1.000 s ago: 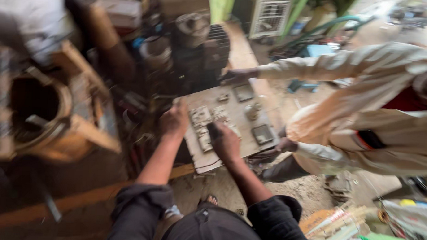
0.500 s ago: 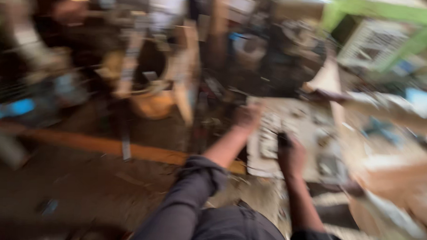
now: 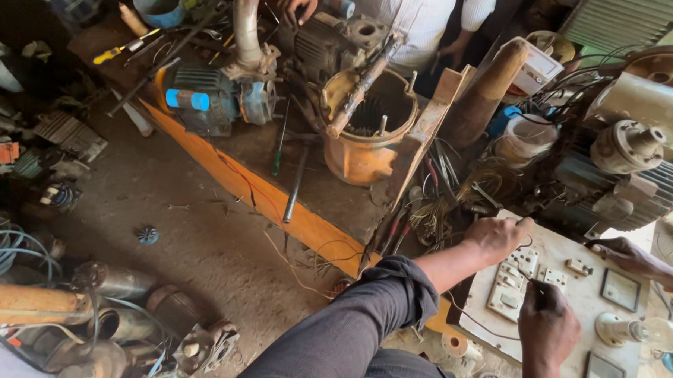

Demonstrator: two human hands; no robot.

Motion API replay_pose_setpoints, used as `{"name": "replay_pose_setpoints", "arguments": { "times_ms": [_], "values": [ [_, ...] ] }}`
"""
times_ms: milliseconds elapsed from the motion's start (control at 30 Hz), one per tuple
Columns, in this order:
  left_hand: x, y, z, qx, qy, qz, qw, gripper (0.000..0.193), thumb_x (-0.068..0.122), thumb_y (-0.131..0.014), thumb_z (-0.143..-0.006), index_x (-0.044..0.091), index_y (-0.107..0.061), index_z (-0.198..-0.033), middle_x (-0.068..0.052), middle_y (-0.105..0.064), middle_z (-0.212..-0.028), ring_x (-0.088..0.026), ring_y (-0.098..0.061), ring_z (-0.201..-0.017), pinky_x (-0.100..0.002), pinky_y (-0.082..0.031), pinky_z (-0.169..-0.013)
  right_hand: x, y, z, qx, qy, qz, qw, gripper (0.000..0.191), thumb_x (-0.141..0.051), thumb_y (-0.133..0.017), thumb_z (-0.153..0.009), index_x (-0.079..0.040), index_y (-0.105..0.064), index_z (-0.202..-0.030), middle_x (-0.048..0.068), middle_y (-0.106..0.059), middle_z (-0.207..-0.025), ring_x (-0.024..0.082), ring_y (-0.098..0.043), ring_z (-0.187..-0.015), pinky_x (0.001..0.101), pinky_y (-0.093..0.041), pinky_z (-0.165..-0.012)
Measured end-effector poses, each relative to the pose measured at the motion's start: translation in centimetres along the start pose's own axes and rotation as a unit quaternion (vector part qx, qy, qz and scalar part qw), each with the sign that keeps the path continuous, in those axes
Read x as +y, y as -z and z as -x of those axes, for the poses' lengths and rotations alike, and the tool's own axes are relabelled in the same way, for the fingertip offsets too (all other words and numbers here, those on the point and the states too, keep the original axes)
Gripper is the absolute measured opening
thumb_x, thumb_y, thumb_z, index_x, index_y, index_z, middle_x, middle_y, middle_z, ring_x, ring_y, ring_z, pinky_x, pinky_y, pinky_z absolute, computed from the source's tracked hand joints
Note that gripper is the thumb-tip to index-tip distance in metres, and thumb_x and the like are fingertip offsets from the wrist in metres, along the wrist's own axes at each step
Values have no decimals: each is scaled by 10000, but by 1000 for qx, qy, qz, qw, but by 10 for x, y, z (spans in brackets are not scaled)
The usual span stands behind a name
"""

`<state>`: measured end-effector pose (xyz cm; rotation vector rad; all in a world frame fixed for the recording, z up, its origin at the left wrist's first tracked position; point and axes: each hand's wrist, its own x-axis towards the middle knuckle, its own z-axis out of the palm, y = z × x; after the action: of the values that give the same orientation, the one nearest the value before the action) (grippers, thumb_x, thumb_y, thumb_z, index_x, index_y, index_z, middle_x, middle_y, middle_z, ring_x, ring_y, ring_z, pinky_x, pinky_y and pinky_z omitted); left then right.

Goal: The person uses a metal bar to tap a motor and then connects wires to a control panel with switches and meters. The person repeatedly taps the motor and adjusts connections on the panel while another person holds the panel steady.

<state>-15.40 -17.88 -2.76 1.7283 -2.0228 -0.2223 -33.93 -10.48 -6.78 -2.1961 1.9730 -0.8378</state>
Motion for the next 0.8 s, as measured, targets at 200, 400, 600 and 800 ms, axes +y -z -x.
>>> {"name": "replay_pose_setpoints", "arguments": {
  "times_ms": [200,400,600,800],
  "values": [
    [-5,-12,-2,-12,-1,-2,1000,238,96,-500,-1000,82,-522,-1236,-182,-756,-957,-317,-788,-822,-408,-644,-618,-1,2,1,-13,-15,-4,1000,221,-367,-693,-1066,-167,-785,-1068,106,-762,-911,320,-730,-848,420,-562,-767],
    [-6,-17,-4,-6,-2,14,1000,218,85,-481,-1001,74,-527,-1214,-199,-748,-940,-318,-785,-773,-414,-641,-570,-1,3,-1,-18,-16,14,1000,213,-364,-694,-1057,-172,-787,-1064,90,-770,-923,299,-737,-840,410,-567,-769],
    [-7,-19,-4,0,-8,18,1000,189,75,-464,-1016,58,-533,-1191,-205,-748,-920,-319,-781,-761,-406,-641,-570,0,3,1,-18,-24,8,1000,222,-372,-693,-1060,-171,-785,-1073,96,-772,-965,305,-736,-845,415,-565,-776],
    [-4,-12,-4,-23,-1,23,999,153,57,-460,-1023,43,-529,-1160,-197,-744,-915,-302,-780,-736,-383,-647,-550,1,2,0,-32,-44,10,998,216,-367,-693,-1058,-189,-790,-1135,104,-775,-956,289,-742,-824,405,-567,-754]
  ]
}}
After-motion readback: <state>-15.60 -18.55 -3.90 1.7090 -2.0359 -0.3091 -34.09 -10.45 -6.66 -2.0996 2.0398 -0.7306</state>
